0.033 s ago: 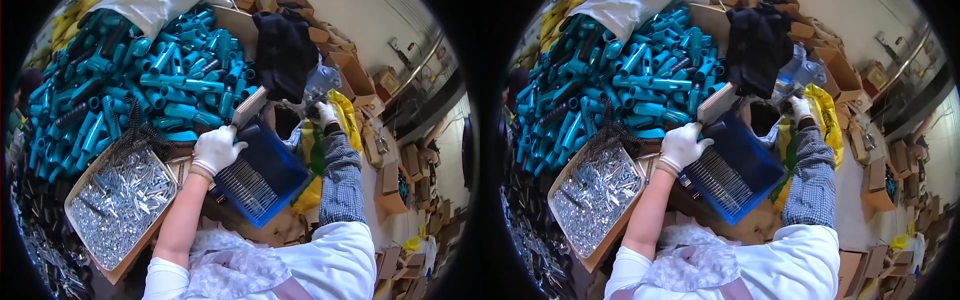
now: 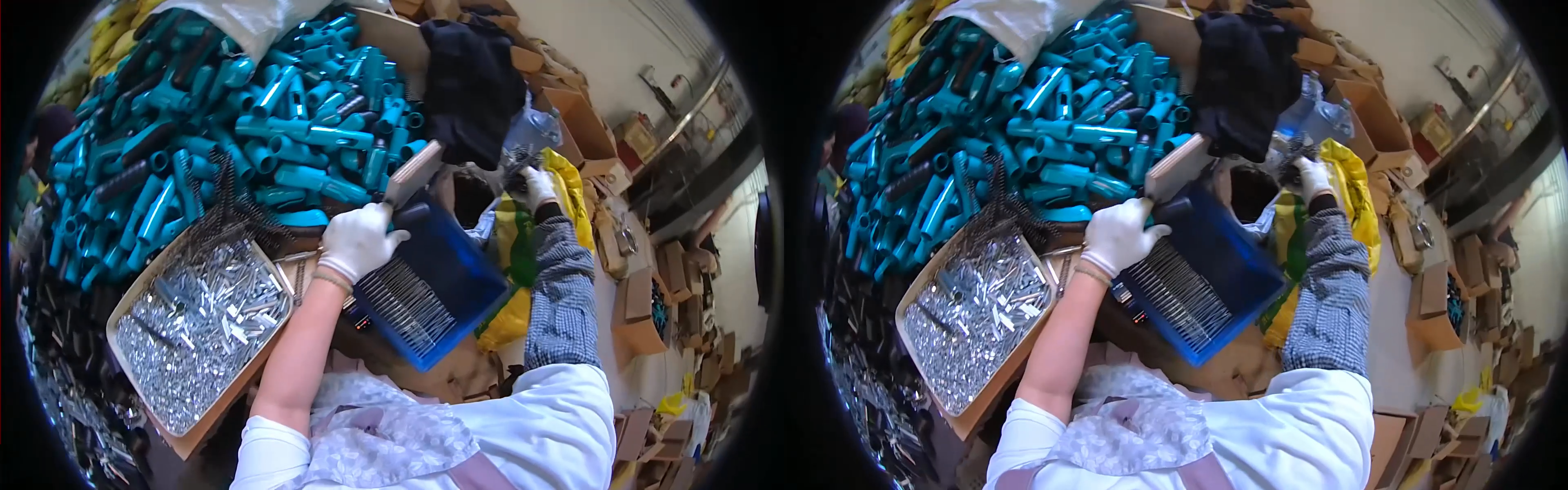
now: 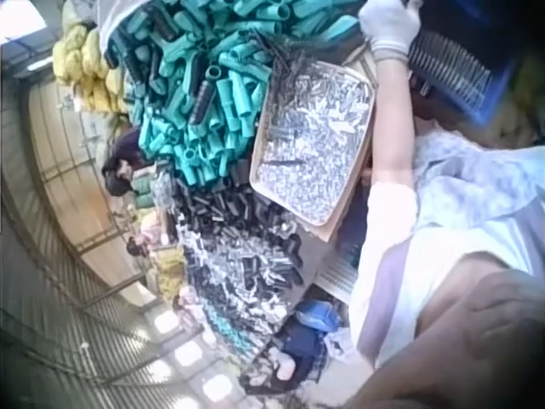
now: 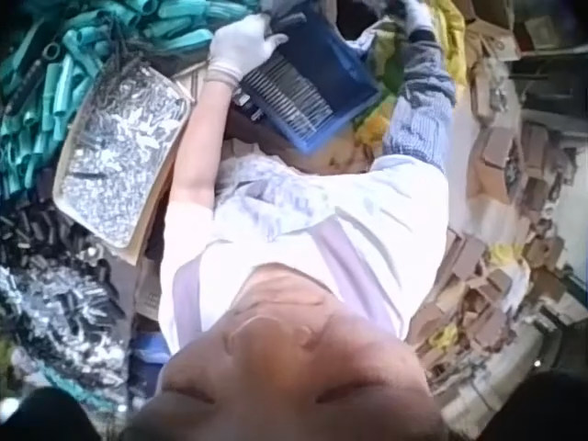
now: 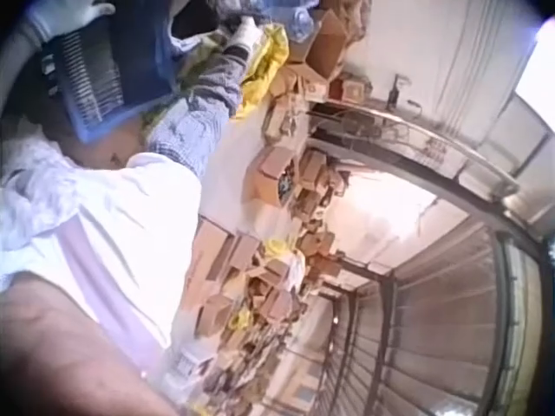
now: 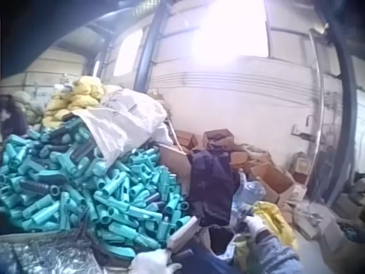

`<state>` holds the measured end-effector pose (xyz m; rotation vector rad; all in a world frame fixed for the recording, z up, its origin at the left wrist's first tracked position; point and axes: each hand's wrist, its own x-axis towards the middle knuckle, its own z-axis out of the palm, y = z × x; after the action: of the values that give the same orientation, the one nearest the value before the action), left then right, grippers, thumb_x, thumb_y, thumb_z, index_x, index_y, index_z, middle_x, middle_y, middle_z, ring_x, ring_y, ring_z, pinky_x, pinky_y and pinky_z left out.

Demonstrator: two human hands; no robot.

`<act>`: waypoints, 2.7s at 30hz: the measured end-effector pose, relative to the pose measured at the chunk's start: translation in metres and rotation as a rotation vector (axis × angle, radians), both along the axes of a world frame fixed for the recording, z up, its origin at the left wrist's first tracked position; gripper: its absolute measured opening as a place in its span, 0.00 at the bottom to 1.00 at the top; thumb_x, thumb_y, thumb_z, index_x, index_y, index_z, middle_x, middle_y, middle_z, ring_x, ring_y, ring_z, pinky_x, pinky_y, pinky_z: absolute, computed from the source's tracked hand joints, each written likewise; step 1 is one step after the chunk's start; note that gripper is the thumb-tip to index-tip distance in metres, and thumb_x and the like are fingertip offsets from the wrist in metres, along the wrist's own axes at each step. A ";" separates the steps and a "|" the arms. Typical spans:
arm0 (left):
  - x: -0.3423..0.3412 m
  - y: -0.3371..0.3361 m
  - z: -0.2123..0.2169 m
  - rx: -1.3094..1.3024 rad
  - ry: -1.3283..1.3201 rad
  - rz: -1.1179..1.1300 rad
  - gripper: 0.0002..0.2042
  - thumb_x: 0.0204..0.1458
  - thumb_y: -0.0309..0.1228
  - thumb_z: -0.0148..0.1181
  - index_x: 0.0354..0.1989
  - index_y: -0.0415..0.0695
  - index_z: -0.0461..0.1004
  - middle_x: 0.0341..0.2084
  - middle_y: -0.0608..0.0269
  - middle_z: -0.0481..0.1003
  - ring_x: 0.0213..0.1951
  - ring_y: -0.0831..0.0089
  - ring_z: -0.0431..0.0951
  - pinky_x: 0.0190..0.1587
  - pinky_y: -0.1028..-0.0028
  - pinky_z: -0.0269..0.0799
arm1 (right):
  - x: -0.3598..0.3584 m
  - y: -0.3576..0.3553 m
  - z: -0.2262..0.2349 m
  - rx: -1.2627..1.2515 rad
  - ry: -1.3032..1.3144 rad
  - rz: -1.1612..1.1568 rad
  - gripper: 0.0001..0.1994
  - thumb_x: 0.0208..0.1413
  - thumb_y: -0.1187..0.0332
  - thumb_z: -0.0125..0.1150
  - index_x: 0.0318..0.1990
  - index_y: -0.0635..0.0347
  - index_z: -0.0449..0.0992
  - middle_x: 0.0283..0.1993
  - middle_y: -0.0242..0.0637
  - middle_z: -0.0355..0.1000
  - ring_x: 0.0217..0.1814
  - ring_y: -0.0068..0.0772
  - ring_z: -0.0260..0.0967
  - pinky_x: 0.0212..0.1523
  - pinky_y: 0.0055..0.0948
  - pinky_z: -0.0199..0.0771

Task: The recorder is manually assembling plastic handles with metal shafts and internal springs at a long workbench.

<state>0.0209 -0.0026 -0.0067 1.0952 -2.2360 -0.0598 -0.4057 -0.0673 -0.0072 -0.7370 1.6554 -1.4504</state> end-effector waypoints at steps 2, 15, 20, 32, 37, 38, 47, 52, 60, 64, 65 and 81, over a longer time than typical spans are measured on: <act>-0.014 -0.001 0.003 -0.026 0.040 -0.070 0.21 0.47 0.51 0.70 0.37 0.46 0.78 0.28 0.57 0.78 0.30 0.54 0.82 0.31 0.58 0.77 | -0.022 0.023 0.021 -0.022 0.055 0.033 0.11 0.59 0.62 0.59 0.47 0.53 0.77 0.42 0.38 0.78 0.44 0.39 0.78 0.42 0.48 0.83; 0.001 0.010 0.004 -0.047 0.079 -0.349 0.22 0.49 0.53 0.68 0.39 0.47 0.77 0.31 0.57 0.80 0.34 0.55 0.83 0.37 0.58 0.78 | 0.087 0.074 0.114 -0.185 -0.013 0.321 0.13 0.56 0.64 0.65 0.48 0.55 0.77 0.39 0.34 0.77 0.39 0.33 0.76 0.39 0.31 0.79; 0.005 0.011 0.006 -0.011 0.060 -0.347 0.24 0.47 0.52 0.70 0.42 0.45 0.78 0.31 0.55 0.81 0.36 0.54 0.83 0.39 0.59 0.78 | 0.139 0.078 0.156 -0.344 -0.123 0.572 0.08 0.55 0.72 0.63 0.42 0.57 0.77 0.34 0.31 0.75 0.34 0.30 0.75 0.35 0.27 0.77; 0.011 0.009 0.003 0.029 -0.020 -0.255 0.22 0.49 0.55 0.66 0.38 0.48 0.77 0.30 0.57 0.79 0.36 0.54 0.82 0.38 0.56 0.79 | 0.407 -0.002 0.210 -0.442 0.557 1.039 0.34 0.46 0.65 0.73 0.63 0.61 0.70 0.45 0.38 0.79 0.31 0.27 0.76 0.25 0.27 0.80; -0.004 0.001 -0.001 -0.007 -0.146 -0.255 0.19 0.51 0.50 0.63 0.31 0.45 0.82 0.28 0.53 0.81 0.34 0.53 0.83 0.39 0.57 0.80 | 0.473 -0.058 0.173 -0.714 1.072 0.750 0.46 0.41 0.59 0.73 0.71 0.55 0.61 0.65 0.56 0.67 0.66 0.55 0.67 0.63 0.43 0.73; -0.002 -0.001 -0.007 -0.065 -0.138 -0.240 0.19 0.52 0.49 0.61 0.27 0.44 0.83 0.26 0.52 0.81 0.33 0.52 0.84 0.39 0.57 0.80 | 0.480 -0.056 0.169 -0.735 0.952 0.781 0.43 0.43 0.59 0.71 0.71 0.54 0.62 0.68 0.57 0.65 0.74 0.57 0.57 0.73 0.41 0.58; 0.004 -0.011 -0.052 -0.101 -0.247 -0.262 0.19 0.57 0.48 0.60 0.39 0.43 0.82 0.32 0.54 0.83 0.31 0.59 0.84 0.34 0.59 0.79 | 0.395 0.050 0.133 -0.955 1.072 1.395 0.11 0.52 0.63 0.63 0.38 0.59 0.83 0.36 0.44 0.78 0.40 0.48 0.78 0.43 0.42 0.78; -0.003 -0.002 -0.063 -0.050 -0.195 -0.333 0.18 0.55 0.46 0.62 0.40 0.43 0.82 0.34 0.55 0.82 0.33 0.61 0.83 0.36 0.63 0.78 | 0.365 0.102 0.103 -0.399 1.473 1.520 0.10 0.53 0.62 0.61 0.40 0.50 0.83 0.38 0.42 0.77 0.40 0.50 0.78 0.44 0.45 0.79; -0.015 0.011 -0.043 0.037 -0.141 -0.162 0.17 0.50 0.44 0.65 0.41 0.43 0.81 0.38 0.56 0.80 0.38 0.65 0.81 0.39 0.69 0.77 | 0.378 0.088 0.088 -0.484 1.380 1.509 0.12 0.50 0.63 0.60 0.39 0.54 0.84 0.32 0.49 0.79 0.36 0.54 0.78 0.39 0.49 0.78; -0.007 0.022 -0.040 0.064 -0.091 -0.113 0.17 0.47 0.42 0.67 0.41 0.44 0.81 0.40 0.57 0.79 0.40 0.67 0.80 0.41 0.73 0.76 | 0.375 0.079 0.086 -0.540 1.324 1.646 0.14 0.50 0.61 0.60 0.40 0.57 0.83 0.33 0.51 0.79 0.37 0.55 0.77 0.40 0.48 0.78; -0.006 0.025 -0.037 0.066 -0.078 -0.099 0.17 0.47 0.42 0.67 0.41 0.44 0.81 0.40 0.57 0.79 0.41 0.67 0.80 0.42 0.73 0.76 | 0.377 0.078 0.088 -0.543 1.308 1.676 0.14 0.50 0.60 0.61 0.40 0.57 0.83 0.34 0.50 0.79 0.37 0.55 0.77 0.40 0.47 0.77; -0.006 0.123 0.010 0.335 -0.013 -0.184 0.28 0.43 0.49 0.70 0.51 0.45 0.78 0.48 0.54 0.78 0.49 0.69 0.79 0.53 0.70 0.73 | 0.354 0.147 0.102 -0.473 1.000 1.802 0.10 0.52 0.67 0.67 0.42 0.56 0.78 0.37 0.42 0.78 0.43 0.45 0.77 0.44 0.39 0.76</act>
<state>0.0145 0.1201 0.0037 1.0545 -2.3892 -0.5219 -0.0512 0.0796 0.0953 -2.5076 0.4201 0.0182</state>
